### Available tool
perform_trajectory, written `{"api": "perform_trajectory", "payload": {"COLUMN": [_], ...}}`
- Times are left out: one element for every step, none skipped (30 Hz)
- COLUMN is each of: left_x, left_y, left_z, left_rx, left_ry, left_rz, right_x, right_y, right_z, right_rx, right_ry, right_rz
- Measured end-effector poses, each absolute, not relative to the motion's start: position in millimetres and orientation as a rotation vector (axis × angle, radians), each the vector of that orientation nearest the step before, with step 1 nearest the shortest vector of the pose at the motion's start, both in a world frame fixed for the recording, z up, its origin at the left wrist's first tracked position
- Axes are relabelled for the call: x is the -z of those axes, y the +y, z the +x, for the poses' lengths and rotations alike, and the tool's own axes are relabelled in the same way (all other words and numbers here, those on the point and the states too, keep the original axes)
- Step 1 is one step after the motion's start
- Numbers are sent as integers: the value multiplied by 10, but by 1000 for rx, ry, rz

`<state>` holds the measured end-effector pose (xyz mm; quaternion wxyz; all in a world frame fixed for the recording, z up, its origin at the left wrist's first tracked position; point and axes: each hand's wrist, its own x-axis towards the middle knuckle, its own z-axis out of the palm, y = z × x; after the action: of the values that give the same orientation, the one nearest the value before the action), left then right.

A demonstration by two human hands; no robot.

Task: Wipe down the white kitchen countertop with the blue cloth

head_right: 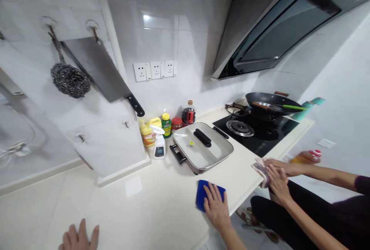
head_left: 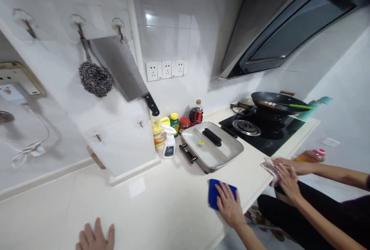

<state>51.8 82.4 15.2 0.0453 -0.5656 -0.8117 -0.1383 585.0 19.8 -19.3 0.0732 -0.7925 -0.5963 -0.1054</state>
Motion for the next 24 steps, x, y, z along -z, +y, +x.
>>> {"api": "perform_trajectory", "payload": {"left_x": [-160, -166, -170, -171, -169, -164, -155, -144, -131, -119, -108, -100, -95, -94, -94, -96, -98, -99, -97, -92, -84, -74, -63, -52], "left_y": [814, 804, 795, 788, 781, 777, 775, 774, 774, 775, 776, 777, 778, 778, 777, 776, 773, 769, 765, 760, 756, 753, 751, 751], "left_z": [524, 528, 529, 528, 525, 522, 518, 514, 510, 506, 503, 500, 496, 493, 490, 487, 483, 479, 476, 473, 470, 468, 466, 465], "left_rx": [400, 373, 344, 319, 300, 286, 278, 275, 277, 281, 287, 297, 308, 317, 323, 325, 324, 325, 331, 344, 362, 379, 392, 396], "left_ry": [-2492, -2508, -2521, -2527, -2528, -2525, -2523, -2523, -2529, -2536, -2541, -2542, -2542, -2544, -2547, -2548, -2549, -2545, -2536, -2523, -2509, -2496, -2486, -2482], "left_rz": [-1727, -1726, -1726, -1727, -1725, -1724, -1717, -1707, -1693, -1685, -1683, -1691, -1700, -1707, -1710, -1713, -1717, -1724, -1736, -1749, -1756, -1757, -1758, -1751], "right_x": [207, 225, 244, 266, 289, 312, 335, 357, 376, 391, 401, 403, 396, 381, 359, 331, 300, 269, 240, 213, 189, 165, 142, 117], "right_y": [243, 285, 321, 345, 353, 343, 316, 276, 229, 182, 144, 123, 125, 154, 213, 299, 411, 541, 684, 833, 981, 1123, 1255, 1373], "right_z": [5937, 5995, 6023, 6019, 5985, 5923, 5839, 5737, 5623, 5502, 5381, 5265, 5158, 5064, 4981, 4909, 4845, 4785, 4724, 4659, 4589, 4510, 4422, 4327], "right_rx": [327, 339, 352, 367, 385, 404, 423, 438, 444, 442, 432, 420, 408, 397, 389, 385, 381, 378, 374, 366, 354, 338, 318, 296], "right_ry": [-1747, -1701, -1653, -1608, -1570, -1546, -1539, -1556, -1597, -1653, -1717, -1778, -1827, -1867, -1896, -1915, -1927, -1928, -1918, -1898, -1873, -1847, -1820, -1798], "right_rz": [-2424, -2463, -2495, -2517, -2523, -2513, -2486, -2440, -2382, -2319, -2258, -2207, -2171, -2146, -2131, -2123, -2119, -2120, -2127, -2137, -2150, -2162, -2174, -2184]}}
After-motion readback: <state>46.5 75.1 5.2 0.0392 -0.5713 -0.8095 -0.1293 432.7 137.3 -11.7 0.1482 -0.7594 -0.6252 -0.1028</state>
